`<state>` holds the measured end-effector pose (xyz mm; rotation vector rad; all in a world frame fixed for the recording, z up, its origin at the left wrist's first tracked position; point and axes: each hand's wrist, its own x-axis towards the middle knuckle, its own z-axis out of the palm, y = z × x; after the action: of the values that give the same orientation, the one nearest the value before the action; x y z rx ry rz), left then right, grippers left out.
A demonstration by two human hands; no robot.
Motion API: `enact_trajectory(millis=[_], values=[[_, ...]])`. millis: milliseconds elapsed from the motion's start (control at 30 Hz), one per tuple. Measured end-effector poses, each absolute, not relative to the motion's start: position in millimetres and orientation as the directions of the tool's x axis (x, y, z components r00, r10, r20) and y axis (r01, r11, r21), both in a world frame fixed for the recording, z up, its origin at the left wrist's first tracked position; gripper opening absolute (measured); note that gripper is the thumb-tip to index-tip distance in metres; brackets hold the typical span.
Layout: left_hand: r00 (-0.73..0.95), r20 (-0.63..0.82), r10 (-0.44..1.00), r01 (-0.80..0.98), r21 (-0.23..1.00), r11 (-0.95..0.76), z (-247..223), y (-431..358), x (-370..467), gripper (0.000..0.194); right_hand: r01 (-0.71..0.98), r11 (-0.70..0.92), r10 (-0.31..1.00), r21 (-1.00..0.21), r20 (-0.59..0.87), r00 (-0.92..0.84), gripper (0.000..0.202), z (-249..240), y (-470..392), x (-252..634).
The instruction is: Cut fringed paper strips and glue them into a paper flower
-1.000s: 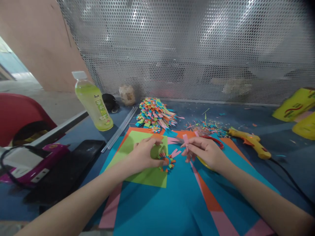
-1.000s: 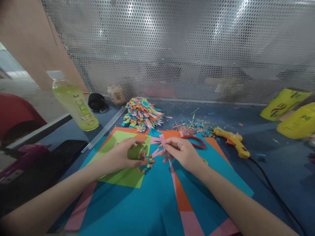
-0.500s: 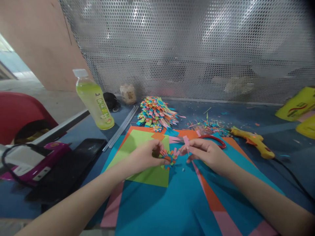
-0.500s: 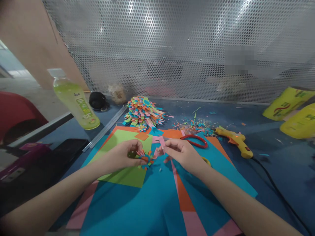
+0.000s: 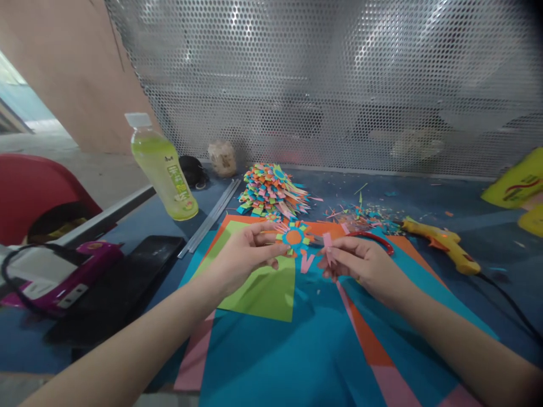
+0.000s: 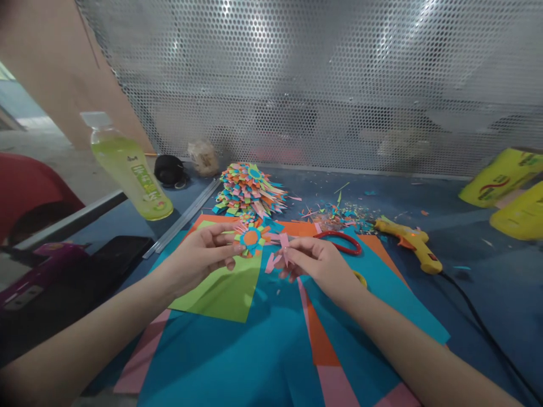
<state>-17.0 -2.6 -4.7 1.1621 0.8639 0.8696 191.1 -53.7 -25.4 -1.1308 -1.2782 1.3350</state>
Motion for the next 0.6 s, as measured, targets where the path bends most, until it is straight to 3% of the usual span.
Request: enact_trajectory(millis=[100,333,600], values=[[0.383,-0.049,0.922,-0.162,0.98,0.119,-3.7,-4.4,-14.2,0.044,-0.015,-0.032,0.993,-0.999,-0.03,-0.111,0.021,-25.6,-53.6,189.6],[0.4,0.036,0.916,-0.099,0.995,0.004,-10.0,-5.2,-14.2,0.032,0.012,-0.103,0.978,-0.995,-0.104,-0.182,0.028,-33.0,-53.1,186.6],[0.427,-0.044,0.903,-0.102,0.99,0.096,-7.2,-7.5,-7.6,0.04,0.031,-0.114,0.967,-0.993,-0.118,-0.224,0.032,-31.7,-55.7,182.8]])
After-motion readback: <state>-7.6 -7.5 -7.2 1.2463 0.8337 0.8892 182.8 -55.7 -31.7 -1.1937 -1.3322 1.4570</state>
